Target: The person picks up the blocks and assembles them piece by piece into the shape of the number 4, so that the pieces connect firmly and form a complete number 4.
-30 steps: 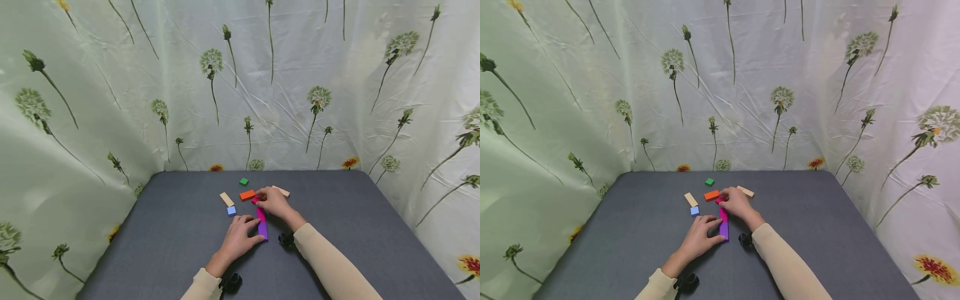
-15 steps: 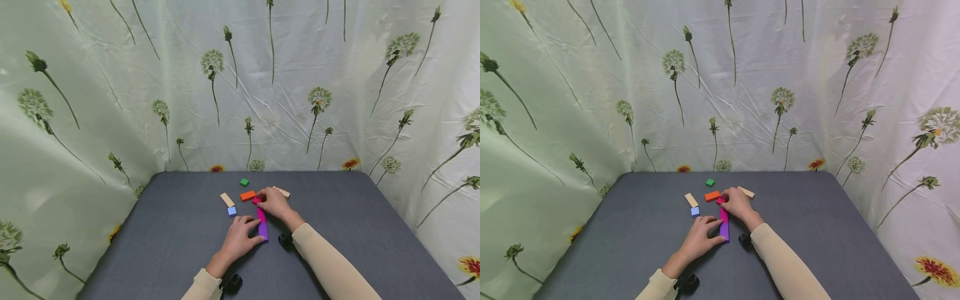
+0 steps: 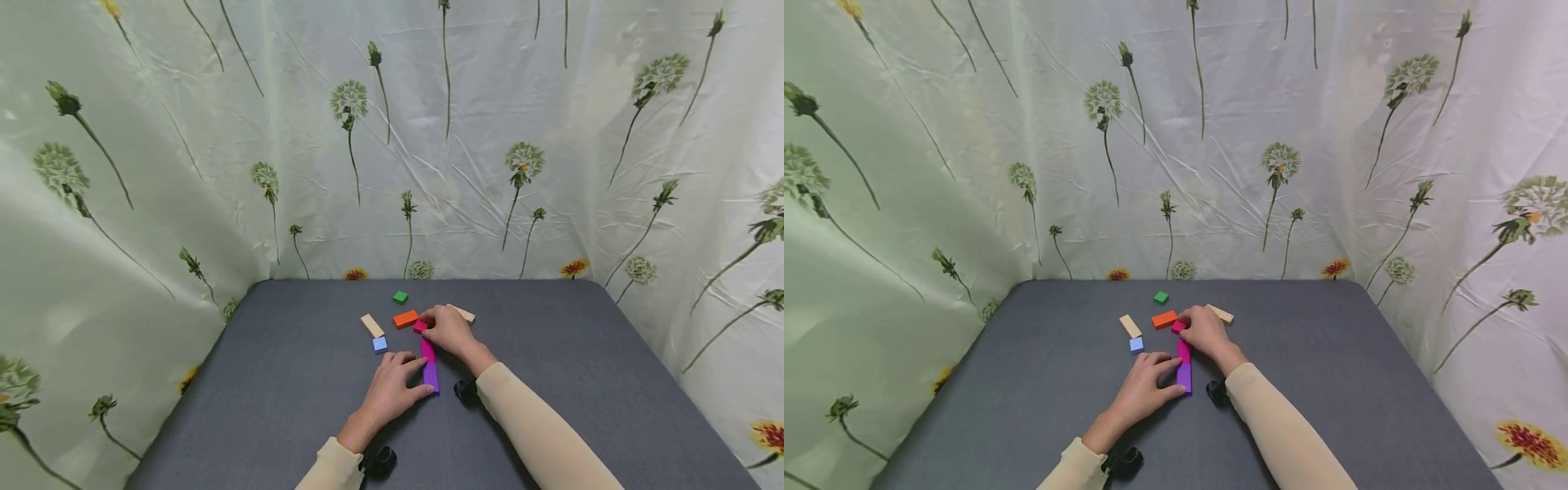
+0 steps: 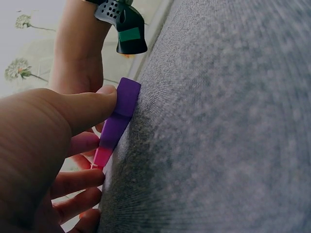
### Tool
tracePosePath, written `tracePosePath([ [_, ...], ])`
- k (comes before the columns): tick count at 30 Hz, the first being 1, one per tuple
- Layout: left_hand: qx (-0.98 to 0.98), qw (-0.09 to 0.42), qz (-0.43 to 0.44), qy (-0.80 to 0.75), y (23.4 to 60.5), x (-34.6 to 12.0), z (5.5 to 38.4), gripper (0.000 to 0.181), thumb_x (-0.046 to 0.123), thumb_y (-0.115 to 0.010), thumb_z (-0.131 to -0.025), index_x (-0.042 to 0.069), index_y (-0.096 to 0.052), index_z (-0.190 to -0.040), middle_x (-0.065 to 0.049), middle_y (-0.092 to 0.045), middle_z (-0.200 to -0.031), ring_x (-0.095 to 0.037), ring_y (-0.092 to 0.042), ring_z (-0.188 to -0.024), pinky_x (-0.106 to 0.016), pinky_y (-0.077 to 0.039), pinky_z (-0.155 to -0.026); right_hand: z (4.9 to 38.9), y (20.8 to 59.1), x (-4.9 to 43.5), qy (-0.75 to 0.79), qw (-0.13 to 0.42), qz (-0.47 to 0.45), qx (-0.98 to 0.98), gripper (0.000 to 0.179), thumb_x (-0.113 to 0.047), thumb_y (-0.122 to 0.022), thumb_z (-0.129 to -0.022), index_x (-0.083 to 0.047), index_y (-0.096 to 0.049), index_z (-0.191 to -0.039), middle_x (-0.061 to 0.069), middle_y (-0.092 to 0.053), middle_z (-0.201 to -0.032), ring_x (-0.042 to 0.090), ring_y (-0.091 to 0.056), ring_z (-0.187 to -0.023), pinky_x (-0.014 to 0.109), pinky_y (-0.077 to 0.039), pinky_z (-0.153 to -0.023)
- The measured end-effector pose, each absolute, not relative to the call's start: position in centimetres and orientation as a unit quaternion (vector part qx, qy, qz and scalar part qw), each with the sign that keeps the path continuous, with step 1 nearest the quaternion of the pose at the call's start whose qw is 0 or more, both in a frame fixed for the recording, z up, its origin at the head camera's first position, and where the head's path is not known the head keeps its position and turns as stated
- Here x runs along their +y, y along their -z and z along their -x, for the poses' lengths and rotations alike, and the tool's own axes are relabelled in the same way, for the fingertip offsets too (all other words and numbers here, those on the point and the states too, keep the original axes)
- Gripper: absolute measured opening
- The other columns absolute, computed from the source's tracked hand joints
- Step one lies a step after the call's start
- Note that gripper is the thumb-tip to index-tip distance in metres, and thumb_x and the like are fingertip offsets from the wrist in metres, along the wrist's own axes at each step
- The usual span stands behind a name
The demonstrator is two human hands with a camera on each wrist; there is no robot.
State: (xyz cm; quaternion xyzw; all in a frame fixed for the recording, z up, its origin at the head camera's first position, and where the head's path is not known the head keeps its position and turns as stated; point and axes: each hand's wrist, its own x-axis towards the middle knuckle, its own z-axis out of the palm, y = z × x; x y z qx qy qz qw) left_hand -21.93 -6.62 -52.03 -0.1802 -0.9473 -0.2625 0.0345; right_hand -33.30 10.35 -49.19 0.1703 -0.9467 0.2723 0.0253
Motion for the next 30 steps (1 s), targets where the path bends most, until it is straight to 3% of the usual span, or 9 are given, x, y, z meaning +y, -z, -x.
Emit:
tracePosePath([
  [30, -0.945, 0.039, 0.190, 0.263, 51.9, -6.7, 21.7, 0.058, 0.051, -0.075, -0.087, 0.023, -0.065, -0.137, -0.004, -0.058, -0.135, -0.023, -0.046, -0.119, -0.048, -0.044, -0.096, 32.2, 48.6, 11.9, -0.309, 0.021, -0.168, -0.936, 0.030, -0.010, -0.079, -0.085, -0.016, -0.077, -0.115, -0.002, -0.069, -0.101, 0.013, -0.062, -0.090, 0.037, -0.053, -0.078],
])
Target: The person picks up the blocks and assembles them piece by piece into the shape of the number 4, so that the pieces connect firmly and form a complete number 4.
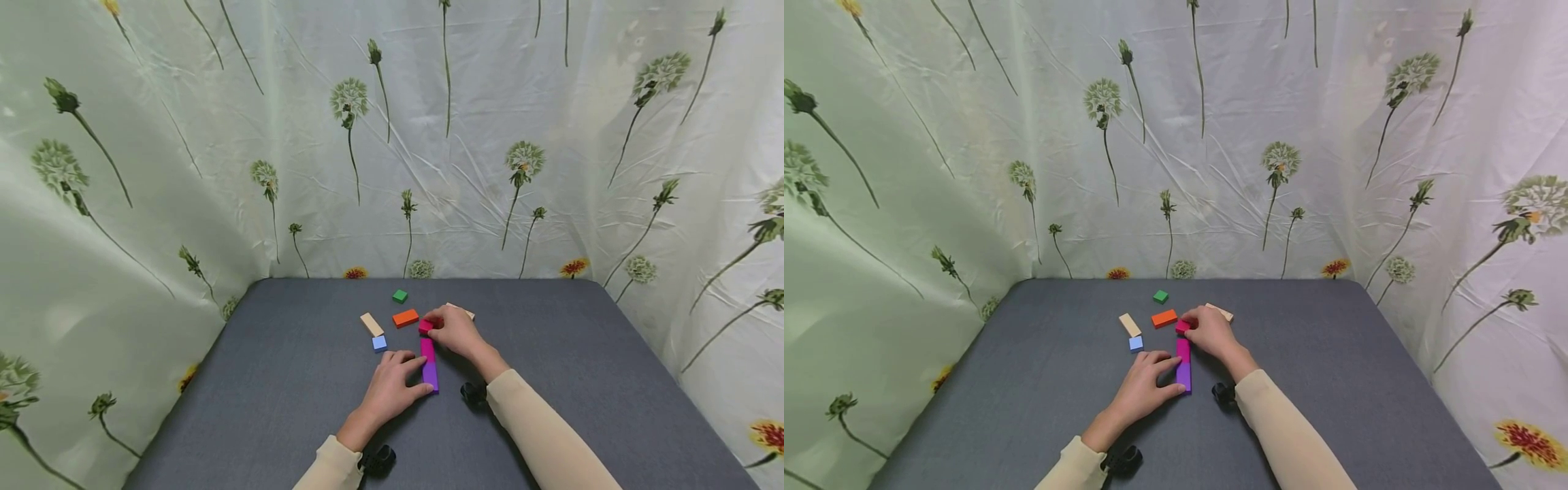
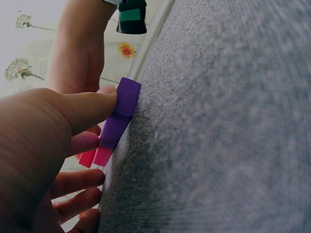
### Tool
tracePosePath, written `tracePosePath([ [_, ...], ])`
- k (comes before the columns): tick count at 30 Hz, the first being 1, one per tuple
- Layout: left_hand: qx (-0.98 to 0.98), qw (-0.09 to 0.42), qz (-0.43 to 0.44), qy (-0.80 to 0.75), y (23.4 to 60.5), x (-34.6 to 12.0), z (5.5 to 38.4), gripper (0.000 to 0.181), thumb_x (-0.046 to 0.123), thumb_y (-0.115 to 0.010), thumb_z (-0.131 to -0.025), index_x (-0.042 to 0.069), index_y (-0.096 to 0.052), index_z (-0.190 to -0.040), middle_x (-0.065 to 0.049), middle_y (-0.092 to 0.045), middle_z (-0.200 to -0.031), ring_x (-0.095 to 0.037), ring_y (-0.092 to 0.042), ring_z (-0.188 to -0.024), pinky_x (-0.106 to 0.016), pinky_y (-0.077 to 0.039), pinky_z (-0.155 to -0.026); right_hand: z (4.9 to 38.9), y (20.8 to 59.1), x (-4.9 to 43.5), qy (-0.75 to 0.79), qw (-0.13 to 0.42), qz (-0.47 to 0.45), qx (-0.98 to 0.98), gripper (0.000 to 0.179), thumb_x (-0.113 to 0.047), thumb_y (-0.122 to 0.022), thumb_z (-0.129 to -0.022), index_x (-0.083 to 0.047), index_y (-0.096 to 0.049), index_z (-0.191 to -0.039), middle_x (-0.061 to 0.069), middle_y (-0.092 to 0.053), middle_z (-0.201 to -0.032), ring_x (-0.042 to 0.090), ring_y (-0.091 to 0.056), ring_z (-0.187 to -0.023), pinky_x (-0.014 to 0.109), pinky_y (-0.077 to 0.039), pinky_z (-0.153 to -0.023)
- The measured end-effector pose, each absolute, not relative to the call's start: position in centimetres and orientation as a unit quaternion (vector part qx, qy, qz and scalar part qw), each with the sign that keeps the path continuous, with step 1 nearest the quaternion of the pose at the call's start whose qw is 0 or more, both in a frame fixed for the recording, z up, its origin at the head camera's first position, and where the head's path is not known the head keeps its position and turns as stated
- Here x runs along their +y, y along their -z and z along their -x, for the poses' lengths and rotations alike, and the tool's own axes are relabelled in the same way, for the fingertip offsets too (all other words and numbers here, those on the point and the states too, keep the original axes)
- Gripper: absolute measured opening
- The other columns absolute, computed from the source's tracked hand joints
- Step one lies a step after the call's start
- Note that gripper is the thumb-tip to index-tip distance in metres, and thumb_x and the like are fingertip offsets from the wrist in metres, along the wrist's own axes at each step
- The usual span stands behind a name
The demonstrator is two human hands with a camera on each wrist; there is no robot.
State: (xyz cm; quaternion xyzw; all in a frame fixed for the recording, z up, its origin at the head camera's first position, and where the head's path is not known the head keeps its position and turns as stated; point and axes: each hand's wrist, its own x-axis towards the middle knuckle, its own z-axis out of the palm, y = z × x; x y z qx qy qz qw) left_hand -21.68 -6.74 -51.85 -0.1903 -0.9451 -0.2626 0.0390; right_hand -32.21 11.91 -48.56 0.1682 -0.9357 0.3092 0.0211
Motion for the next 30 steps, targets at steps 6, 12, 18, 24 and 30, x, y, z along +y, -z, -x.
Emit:
tracePosePath([
  [6, -0.947, 0.033, 0.183, 0.262, 51.79, -6.72, 21.71, 0.058, 0.051, -0.075, -0.087, 0.024, -0.065, -0.137, -0.003, -0.058, -0.135, -0.023, -0.046, -0.120, -0.048, -0.044, -0.096, 31.98, 48.53, 12.11, -0.322, 0.021, -0.171, -0.931, 0.029, -0.008, -0.079, -0.084, -0.015, -0.077, -0.113, -0.003, -0.069, -0.097, 0.012, -0.061, -0.086, 0.035, -0.053, -0.076],
  [12, -0.947, 0.033, 0.183, 0.262, 51.76, -6.74, 21.70, 0.058, 0.051, -0.075, -0.087, 0.023, -0.065, -0.137, -0.003, -0.058, -0.135, -0.023, -0.046, -0.120, -0.048, -0.044, -0.097, 31.81, 48.47, 12.09, -0.320, 0.008, -0.181, -0.930, 0.029, -0.007, -0.079, -0.085, -0.015, -0.077, -0.112, -0.002, -0.069, -0.099, 0.012, -0.062, -0.086, 0.034, -0.053, -0.076],
  [18, -0.946, 0.033, 0.184, 0.264, 51.77, -6.75, 21.74, 0.058, 0.052, -0.075, -0.087, 0.024, -0.065, -0.137, -0.003, -0.058, -0.135, -0.023, -0.046, -0.120, -0.048, -0.044, -0.097, 31.80, 48.47, 12.19, -0.314, -0.008, -0.189, -0.930, 0.031, -0.004, -0.077, -0.085, -0.015, -0.077, -0.114, -0.002, -0.068, -0.102, 0.010, -0.060, -0.083, 0.032, -0.051, -0.071],
  [24, -0.946, 0.036, 0.184, 0.265, 51.85, -6.76, 21.82, 0.058, 0.052, -0.075, -0.087, 0.025, -0.065, -0.137, -0.002, -0.059, -0.135, -0.021, -0.046, -0.118, -0.046, -0.045, -0.095, 32.09, 48.44, 12.32, -0.300, -0.015, -0.206, -0.931, 0.029, -0.005, -0.077, -0.086, -0.015, -0.077, -0.113, -0.001, -0.069, -0.103, 0.010, -0.061, -0.084, 0.033, -0.052, -0.073],
  [30, -0.947, 0.033, 0.182, 0.264, 51.87, -6.70, 21.84, 0.058, 0.053, -0.075, -0.086, 0.025, -0.065, -0.137, -0.002, -0.059, -0.134, -0.022, -0.046, -0.118, -0.047, -0.044, -0.096, 32.25, 48.51, 12.30, -0.288, -0.030, -0.220, -0.932, 0.022, -0.007, -0.075, -0.089, -0.013, -0.077, -0.110, -0.001, -0.069, -0.100, 0.011, -0.060, -0.081, 0.033, -0.052, -0.073],
])
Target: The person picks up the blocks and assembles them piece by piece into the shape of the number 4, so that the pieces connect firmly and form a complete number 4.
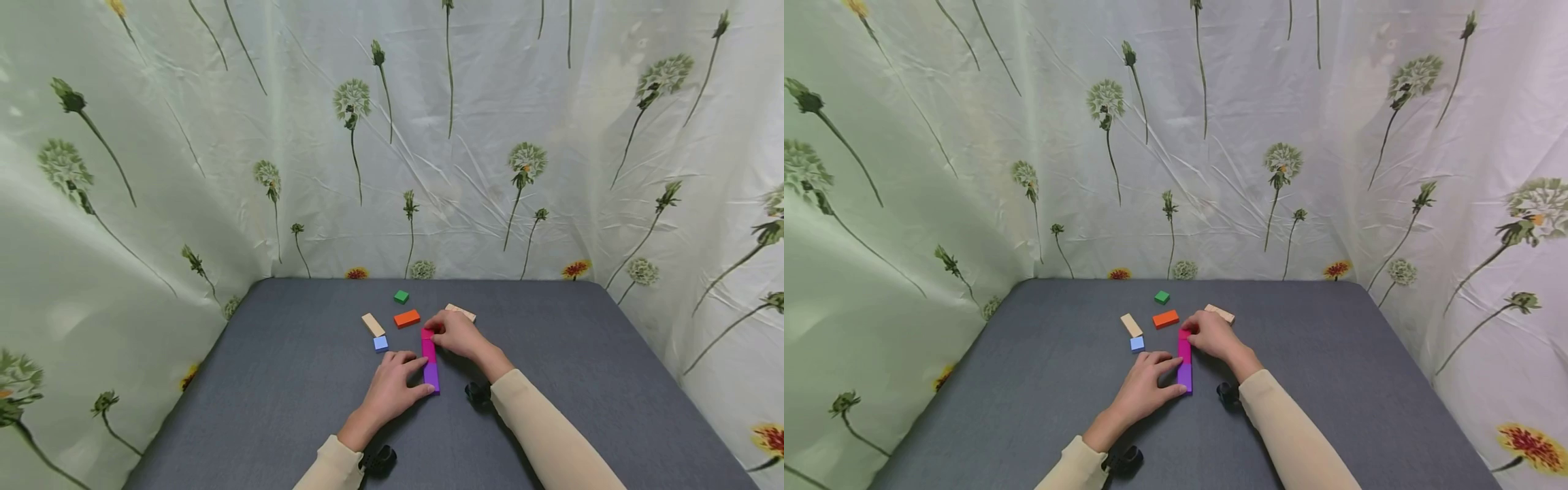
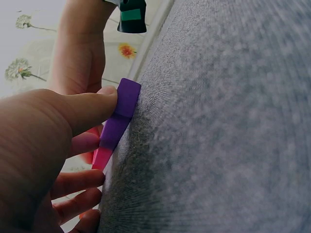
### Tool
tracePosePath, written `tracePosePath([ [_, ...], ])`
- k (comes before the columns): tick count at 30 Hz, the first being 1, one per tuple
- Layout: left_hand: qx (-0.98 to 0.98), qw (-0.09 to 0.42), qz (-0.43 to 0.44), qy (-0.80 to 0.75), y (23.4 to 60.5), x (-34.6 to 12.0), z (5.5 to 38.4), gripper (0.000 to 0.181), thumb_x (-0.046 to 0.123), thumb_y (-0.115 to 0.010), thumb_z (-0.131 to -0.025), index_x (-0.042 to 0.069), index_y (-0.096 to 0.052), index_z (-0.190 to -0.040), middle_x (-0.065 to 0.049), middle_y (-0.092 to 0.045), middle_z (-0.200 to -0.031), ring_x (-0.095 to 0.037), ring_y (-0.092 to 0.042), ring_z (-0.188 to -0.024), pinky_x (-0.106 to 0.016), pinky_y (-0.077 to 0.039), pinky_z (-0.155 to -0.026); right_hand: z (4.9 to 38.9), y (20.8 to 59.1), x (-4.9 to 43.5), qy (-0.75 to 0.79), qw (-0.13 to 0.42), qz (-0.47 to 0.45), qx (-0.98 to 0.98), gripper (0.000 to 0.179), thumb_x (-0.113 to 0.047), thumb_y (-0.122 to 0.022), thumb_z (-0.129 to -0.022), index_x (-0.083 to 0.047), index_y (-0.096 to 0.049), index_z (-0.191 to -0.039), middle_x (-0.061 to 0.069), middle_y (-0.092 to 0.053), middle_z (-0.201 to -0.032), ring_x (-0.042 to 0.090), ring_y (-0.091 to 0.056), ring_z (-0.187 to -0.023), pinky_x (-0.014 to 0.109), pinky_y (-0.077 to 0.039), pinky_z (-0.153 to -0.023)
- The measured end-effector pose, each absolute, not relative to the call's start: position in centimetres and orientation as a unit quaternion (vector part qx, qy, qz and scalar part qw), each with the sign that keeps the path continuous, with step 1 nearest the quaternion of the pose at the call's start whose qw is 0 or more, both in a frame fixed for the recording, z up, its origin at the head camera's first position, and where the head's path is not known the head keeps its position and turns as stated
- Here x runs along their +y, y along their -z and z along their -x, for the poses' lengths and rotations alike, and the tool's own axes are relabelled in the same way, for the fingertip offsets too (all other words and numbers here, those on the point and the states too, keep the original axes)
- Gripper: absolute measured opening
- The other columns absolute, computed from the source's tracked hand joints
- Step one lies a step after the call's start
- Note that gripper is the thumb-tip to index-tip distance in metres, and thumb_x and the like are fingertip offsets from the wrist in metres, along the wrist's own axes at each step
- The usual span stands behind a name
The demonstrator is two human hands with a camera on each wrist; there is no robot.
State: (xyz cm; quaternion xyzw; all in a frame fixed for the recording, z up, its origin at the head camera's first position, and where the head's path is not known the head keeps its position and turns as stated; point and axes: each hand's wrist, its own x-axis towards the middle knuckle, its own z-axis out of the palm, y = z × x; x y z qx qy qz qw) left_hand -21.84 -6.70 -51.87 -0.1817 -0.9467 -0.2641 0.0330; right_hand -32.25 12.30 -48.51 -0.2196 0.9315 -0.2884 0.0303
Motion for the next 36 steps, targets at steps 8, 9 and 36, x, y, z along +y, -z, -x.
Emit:
tracePosePath([
  [8, -0.946, 0.037, 0.180, 0.266, 51.69, -6.61, 21.73, 0.058, 0.050, -0.076, -0.086, 0.024, -0.066, -0.136, -0.003, -0.059, -0.134, -0.022, -0.047, -0.118, -0.048, -0.044, -0.095, 32.01, 48.40, 12.09, 0.280, 0.027, 0.216, 0.935, 0.020, -0.009, -0.074, -0.090, -0.011, -0.077, -0.110, 0.000, -0.068, -0.098, 0.013, -0.058, -0.078, 0.034, -0.050, -0.071],
  [9, -0.947, 0.037, 0.180, 0.265, 51.64, -6.61, 21.71, 0.058, 0.050, -0.076, -0.086, 0.024, -0.066, -0.136, -0.003, -0.059, -0.134, -0.023, -0.047, -0.118, -0.048, -0.044, -0.095, 31.98, 48.43, 12.07, 0.279, 0.024, 0.216, 0.935, 0.020, -0.009, -0.074, -0.090, -0.011, -0.077, -0.110, 0.000, -0.067, -0.098, 0.013, -0.058, -0.078, 0.034, -0.050, -0.071],
  [36, -0.945, 0.038, 0.185, 0.266, 52.09, -6.63, 21.75, 0.055, 0.052, -0.075, -0.087, 0.026, -0.067, -0.136, -0.003, -0.058, -0.134, -0.023, -0.046, -0.119, -0.049, -0.044, -0.095, 31.49, 49.32, 11.74, 0.277, -0.020, 0.186, 0.942, 0.018, -0.013, -0.075, -0.091, -0.016, -0.079, -0.109, -0.004, -0.064, -0.095, 0.011, -0.060, -0.081, 0.034, -0.052, -0.074],
])
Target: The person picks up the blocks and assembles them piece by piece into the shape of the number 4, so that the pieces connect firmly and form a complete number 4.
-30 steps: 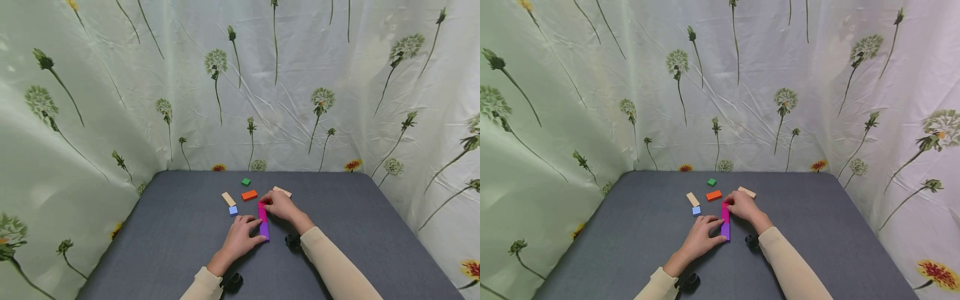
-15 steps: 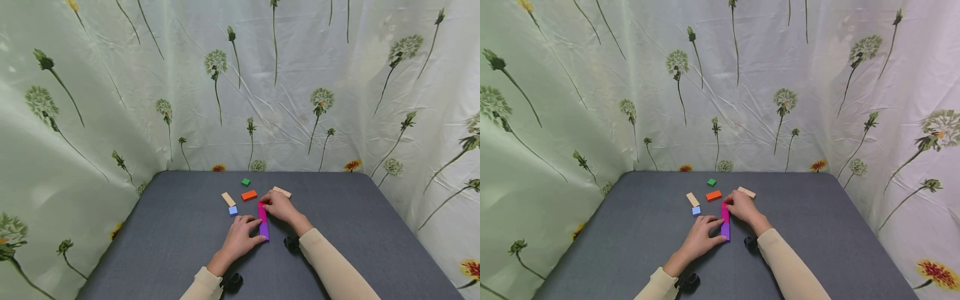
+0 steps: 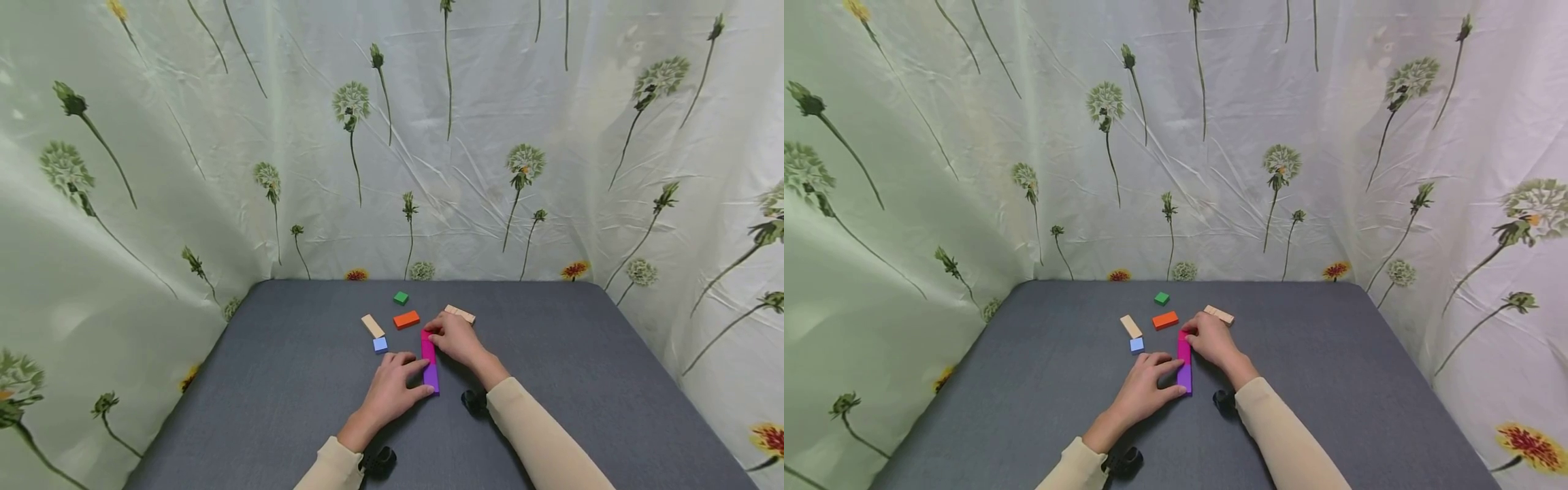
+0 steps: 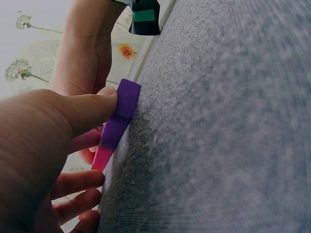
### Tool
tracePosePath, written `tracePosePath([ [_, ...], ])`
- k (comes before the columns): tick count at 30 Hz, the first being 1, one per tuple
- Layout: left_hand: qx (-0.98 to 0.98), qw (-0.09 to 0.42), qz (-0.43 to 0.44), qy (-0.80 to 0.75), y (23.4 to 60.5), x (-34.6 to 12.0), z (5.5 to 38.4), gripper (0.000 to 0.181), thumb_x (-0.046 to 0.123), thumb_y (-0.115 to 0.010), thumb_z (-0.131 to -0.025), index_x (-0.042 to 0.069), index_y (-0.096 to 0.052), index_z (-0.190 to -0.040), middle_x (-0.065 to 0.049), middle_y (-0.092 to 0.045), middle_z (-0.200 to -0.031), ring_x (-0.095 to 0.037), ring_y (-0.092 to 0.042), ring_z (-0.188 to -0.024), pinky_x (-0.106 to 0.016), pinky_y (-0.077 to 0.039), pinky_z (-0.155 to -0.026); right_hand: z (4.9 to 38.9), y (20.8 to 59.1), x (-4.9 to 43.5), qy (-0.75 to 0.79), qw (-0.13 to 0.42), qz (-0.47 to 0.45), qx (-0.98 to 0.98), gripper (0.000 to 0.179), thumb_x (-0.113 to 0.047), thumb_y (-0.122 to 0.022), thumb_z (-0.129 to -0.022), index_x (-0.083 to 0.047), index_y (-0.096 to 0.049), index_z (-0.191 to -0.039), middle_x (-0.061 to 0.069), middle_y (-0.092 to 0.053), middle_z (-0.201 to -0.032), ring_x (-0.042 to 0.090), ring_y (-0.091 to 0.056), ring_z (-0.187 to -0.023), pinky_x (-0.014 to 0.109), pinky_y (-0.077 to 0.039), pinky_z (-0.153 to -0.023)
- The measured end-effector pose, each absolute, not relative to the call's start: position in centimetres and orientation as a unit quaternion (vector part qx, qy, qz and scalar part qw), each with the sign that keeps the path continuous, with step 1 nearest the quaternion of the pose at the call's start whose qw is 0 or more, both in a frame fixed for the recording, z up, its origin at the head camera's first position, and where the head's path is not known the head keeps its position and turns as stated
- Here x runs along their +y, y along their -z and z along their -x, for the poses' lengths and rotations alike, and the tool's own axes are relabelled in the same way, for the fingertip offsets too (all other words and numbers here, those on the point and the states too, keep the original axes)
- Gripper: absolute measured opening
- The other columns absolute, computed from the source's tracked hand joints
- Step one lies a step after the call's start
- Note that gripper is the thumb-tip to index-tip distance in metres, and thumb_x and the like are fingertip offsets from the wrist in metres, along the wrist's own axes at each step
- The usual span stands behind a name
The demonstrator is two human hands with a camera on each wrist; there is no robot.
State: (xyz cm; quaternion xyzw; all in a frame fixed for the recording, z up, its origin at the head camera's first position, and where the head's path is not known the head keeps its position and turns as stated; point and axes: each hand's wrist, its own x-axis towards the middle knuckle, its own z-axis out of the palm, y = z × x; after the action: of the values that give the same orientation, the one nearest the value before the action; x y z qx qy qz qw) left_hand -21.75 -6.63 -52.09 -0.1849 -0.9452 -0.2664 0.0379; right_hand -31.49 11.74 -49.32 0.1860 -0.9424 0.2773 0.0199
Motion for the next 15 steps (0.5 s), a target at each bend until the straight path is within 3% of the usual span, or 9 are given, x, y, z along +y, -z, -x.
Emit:
tracePosePath([
  [15, -0.948, 0.032, 0.185, 0.259, 51.83, -6.57, 21.70, 0.054, 0.051, -0.074, -0.088, 0.027, -0.066, -0.136, -0.004, -0.058, -0.136, -0.025, -0.046, -0.121, -0.050, -0.044, -0.097, 31.20, 49.73, 11.76, -0.284, 0.039, -0.174, -0.942, 0.020, -0.013, -0.076, -0.090, -0.017, -0.080, -0.109, -0.005, -0.064, -0.094, 0.009, -0.058, -0.078, 0.034, -0.051, -0.072],
])
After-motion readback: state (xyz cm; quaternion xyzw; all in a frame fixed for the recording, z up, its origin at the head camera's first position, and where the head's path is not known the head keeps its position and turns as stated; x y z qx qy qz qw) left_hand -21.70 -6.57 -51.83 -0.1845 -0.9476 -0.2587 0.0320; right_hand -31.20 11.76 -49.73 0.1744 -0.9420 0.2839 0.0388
